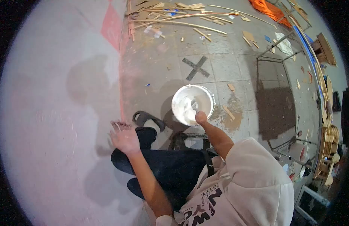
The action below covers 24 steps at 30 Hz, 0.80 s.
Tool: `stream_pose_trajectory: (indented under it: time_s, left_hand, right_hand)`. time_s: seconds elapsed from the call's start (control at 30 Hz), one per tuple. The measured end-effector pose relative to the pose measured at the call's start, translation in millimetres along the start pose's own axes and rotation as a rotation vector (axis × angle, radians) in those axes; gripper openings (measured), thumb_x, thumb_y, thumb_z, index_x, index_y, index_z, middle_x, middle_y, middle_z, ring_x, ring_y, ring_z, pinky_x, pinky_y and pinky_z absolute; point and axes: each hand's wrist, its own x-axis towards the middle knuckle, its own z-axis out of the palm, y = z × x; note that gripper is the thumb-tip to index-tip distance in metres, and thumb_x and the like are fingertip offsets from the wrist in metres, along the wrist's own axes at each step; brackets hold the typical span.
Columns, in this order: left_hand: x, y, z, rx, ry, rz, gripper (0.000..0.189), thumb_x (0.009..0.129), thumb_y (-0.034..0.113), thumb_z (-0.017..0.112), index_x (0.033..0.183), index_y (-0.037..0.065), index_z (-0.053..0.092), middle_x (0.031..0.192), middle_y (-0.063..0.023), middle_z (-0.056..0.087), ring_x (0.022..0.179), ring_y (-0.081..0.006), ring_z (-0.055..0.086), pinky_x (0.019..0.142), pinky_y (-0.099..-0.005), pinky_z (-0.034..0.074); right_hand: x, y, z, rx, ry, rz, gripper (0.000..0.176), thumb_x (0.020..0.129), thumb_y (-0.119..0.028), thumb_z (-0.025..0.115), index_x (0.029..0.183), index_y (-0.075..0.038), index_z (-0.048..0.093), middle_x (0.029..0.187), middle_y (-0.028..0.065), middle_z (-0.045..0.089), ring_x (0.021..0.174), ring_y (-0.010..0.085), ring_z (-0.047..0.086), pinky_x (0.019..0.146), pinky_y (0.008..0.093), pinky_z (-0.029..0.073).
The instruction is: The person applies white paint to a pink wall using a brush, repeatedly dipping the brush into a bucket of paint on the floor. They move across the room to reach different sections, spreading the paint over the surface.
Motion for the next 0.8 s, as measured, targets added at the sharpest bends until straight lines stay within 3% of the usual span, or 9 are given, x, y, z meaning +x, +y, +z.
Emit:
stream_pose_trajectory:
  time_s: [0.1,0.13,0.23,0.27,0.37,0.47,0.57,0.77,0.8]
  left_hand:
    - [-4.1,-1.4,-3.6,-0.061,0.043,0.064,0.033,0.101,0.030,0.055,0.127,0.010,0.058,0.116,-0.0075,0.063,0.107,-0.0210,0.058,0.094,-0.0409,0.046]
    - [-5.6,-2.2,-1.9,-0.065,0.051,0.090,0.033,0.100,0.030,0.057,0.127,0.009,0.058,0.116,-0.0076,0.062,0.107,-0.0209,0.058,0.094,-0.0409,0.046]
    - [-6.2,0.4,-8.7,-0.070,0.046,0.114,0.034,0.099,0.030,0.058,0.126,0.009,0.058,0.116,-0.0077,0.062,0.108,-0.0211,0.058,0.093,-0.0409,0.046]
    - [-6.3,2.2,-11.4,-0.071,0.040,0.113,0.034,0.099,0.030,0.058,0.126,0.009,0.058,0.117,-0.0077,0.062,0.108,-0.0213,0.058,0.093,-0.0409,0.046]
    - [-5.9,0.6,-8.7,-0.055,0.025,0.101,0.035,0.098,0.030,0.058,0.127,0.009,0.058,0.118,-0.0075,0.063,0.108,-0.0222,0.058,0.094,-0.0411,0.047]
    - [-6.7,-0.1,-5.4,0.023,0.073,0.117,0.040,0.101,0.035,0.056,0.133,0.011,0.055,0.117,-0.0059,0.060,0.106,-0.0219,0.056,0.094,-0.0389,0.045]
    - [-10.8,0.5,-2.9,0.120,0.100,0.164,0.041,0.101,0.037,0.054,0.134,0.013,0.055,0.118,-0.0049,0.061,0.108,-0.0219,0.055,0.095,-0.0392,0.044]
    - [-25.4,6.5,-2.7,0.089,0.131,0.220,0.037,0.102,0.033,0.054,0.131,0.011,0.057,0.117,-0.0065,0.062,0.108,-0.0228,0.057,0.100,-0.0425,0.044]
    - [-27.4,7.0,-3.2,0.076,0.117,0.221,0.037,0.102,0.033,0.053,0.132,0.011,0.056,0.117,-0.0060,0.062,0.108,-0.0230,0.057,0.100,-0.0419,0.045]
  right_hand:
    - [17.8,27.2,20.0,-0.088,-0.288,-0.361,0.024,0.087,-0.024,0.059,0.075,-0.005,0.067,0.069,0.0194,0.063,0.068,0.0375,0.066,0.061,0.0502,0.054]
    - [8.6,15.7,-4.8,-0.186,-0.139,-0.582,0.023,0.086,-0.023,0.058,0.075,-0.005,0.066,0.068,0.0184,0.063,0.065,0.0366,0.064,0.058,0.0501,0.052]
    - [7.1,-12.9,-20.5,-0.129,-0.349,-0.251,0.040,0.094,-0.030,0.051,0.098,0.003,0.074,0.101,0.0276,0.070,0.097,0.0429,0.070,0.086,0.0469,0.057]
    - [0.5,-28.4,-38.8,-0.180,-0.309,-0.224,0.040,0.095,-0.029,0.050,0.099,0.003,0.074,0.100,0.0275,0.070,0.098,0.0434,0.070,0.087,0.0476,0.056]
    - [-7.0,-61.9,-68.8,0.115,-0.281,0.198,0.036,0.096,-0.025,0.049,0.099,0.004,0.070,0.100,0.0291,0.069,0.097,0.0456,0.068,0.086,0.0509,0.055]
    - [-15.2,-67.4,-73.1,0.170,0.013,0.102,0.033,0.101,-0.027,0.050,0.092,0.002,0.063,0.085,0.0285,0.067,0.082,0.0506,0.065,0.075,0.0569,0.050]
    - [-24.5,-76.6,-112.9,0.314,0.140,0.030,0.032,0.102,-0.027,0.050,0.103,0.004,0.058,0.087,0.0309,0.065,0.086,0.0523,0.063,0.075,0.0566,0.048]
    - [-37.1,-66.6,-171.2,0.304,0.108,-0.170,0.028,0.102,-0.022,0.054,0.112,0.004,0.050,0.100,0.0311,0.060,0.093,0.0486,0.059,0.080,0.0538,0.045]
    - [-40.5,-65.5,-174.7,0.317,0.183,-0.257,0.028,0.102,-0.020,0.055,0.117,0.003,0.049,0.102,0.0307,0.057,0.094,0.0480,0.057,0.082,0.0516,0.045]
